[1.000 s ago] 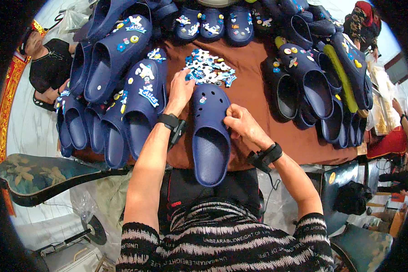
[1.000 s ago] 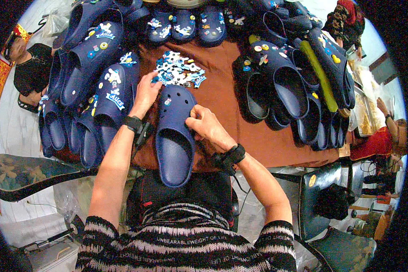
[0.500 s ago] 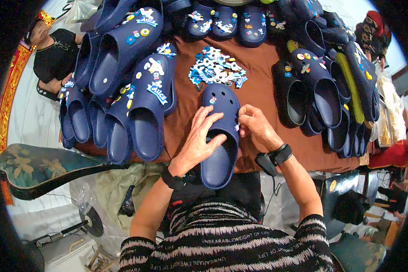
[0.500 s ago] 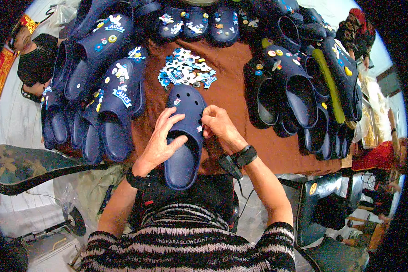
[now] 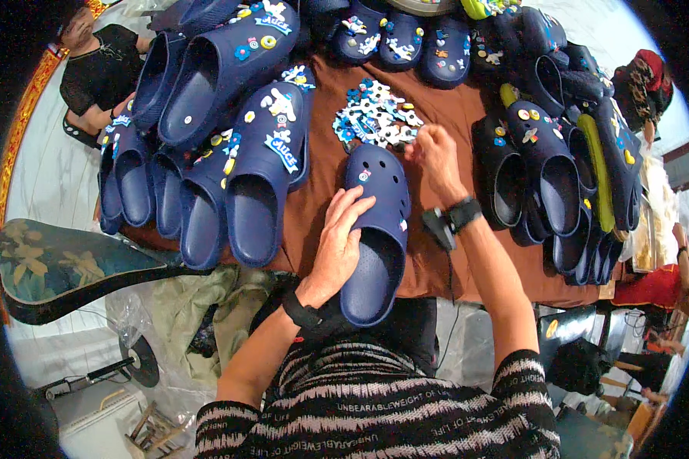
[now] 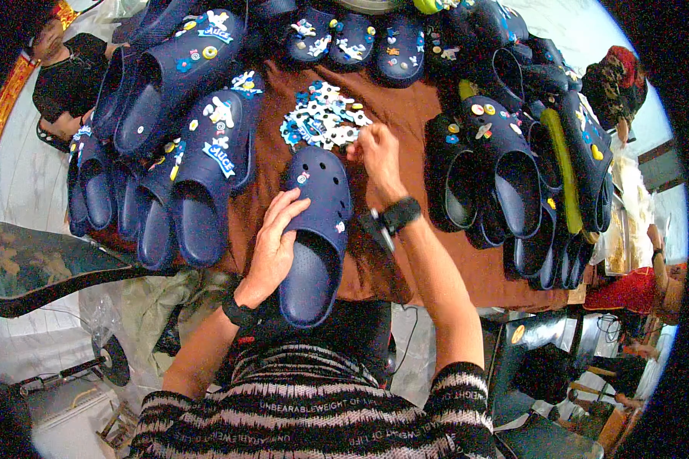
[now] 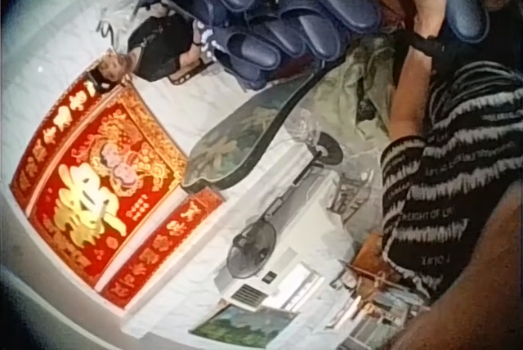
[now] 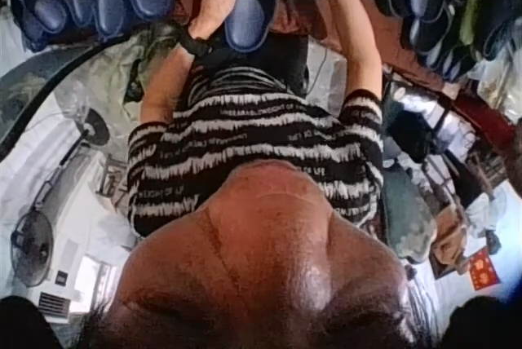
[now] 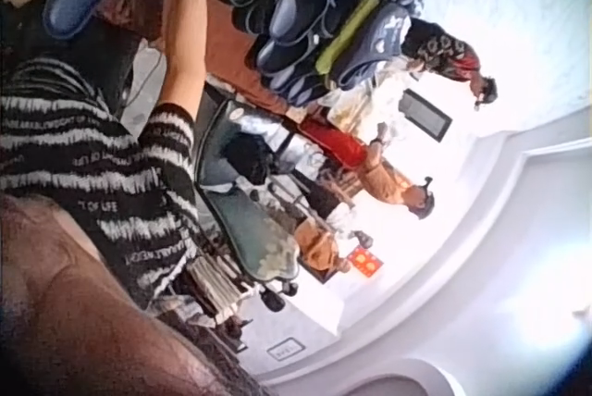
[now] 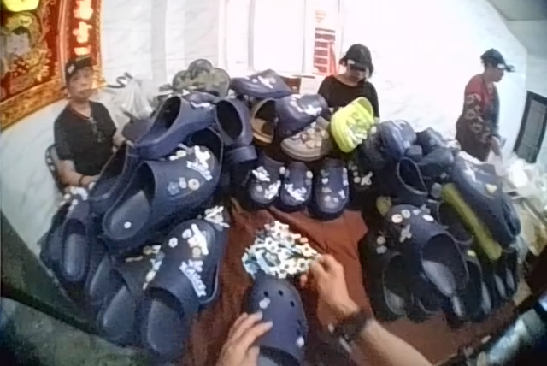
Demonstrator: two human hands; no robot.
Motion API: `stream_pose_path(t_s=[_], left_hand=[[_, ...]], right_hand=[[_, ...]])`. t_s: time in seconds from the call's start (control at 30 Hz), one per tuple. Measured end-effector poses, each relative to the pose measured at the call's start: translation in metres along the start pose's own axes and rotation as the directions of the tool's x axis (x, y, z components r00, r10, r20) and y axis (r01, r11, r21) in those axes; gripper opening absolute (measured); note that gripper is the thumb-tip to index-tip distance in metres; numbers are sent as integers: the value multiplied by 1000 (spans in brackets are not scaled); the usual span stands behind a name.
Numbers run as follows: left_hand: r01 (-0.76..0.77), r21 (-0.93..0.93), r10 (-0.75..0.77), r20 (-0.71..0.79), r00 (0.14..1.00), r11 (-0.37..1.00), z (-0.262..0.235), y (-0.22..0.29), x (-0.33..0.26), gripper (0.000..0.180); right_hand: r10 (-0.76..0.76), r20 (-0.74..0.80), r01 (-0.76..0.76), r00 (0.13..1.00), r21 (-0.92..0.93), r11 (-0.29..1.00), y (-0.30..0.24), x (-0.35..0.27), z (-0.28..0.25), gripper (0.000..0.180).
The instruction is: Manually applying decorative charms to foam clogs.
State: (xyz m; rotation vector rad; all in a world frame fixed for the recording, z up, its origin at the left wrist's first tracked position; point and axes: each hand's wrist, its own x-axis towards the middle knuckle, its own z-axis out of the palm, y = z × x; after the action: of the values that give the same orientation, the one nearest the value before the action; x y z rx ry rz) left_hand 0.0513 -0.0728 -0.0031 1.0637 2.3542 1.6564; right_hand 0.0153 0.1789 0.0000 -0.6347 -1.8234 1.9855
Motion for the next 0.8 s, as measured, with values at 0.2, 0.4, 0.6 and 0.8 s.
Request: stream_pose_path(t_s=[0.2,0.4,0.6,0.8], left_hand=[[-3,14,4,-45,999,1000,2,3,-7,66],[-12,16,12,-49,999,1000,2,3,-5,66],[-22,47,23,-24,999,999,1,2,0,61],[-50,125,44,50,998,991,-9,4,4,56]], right_hand=[[-273,186,319,944,-726,609,0,54,9,26],[-196,297,349,935,-867,354,10,59,15,27],[-143,272,307,952,-823,478,7,76,3,24],[-343,210,362,916,-801,477,-13,50,7,26]])
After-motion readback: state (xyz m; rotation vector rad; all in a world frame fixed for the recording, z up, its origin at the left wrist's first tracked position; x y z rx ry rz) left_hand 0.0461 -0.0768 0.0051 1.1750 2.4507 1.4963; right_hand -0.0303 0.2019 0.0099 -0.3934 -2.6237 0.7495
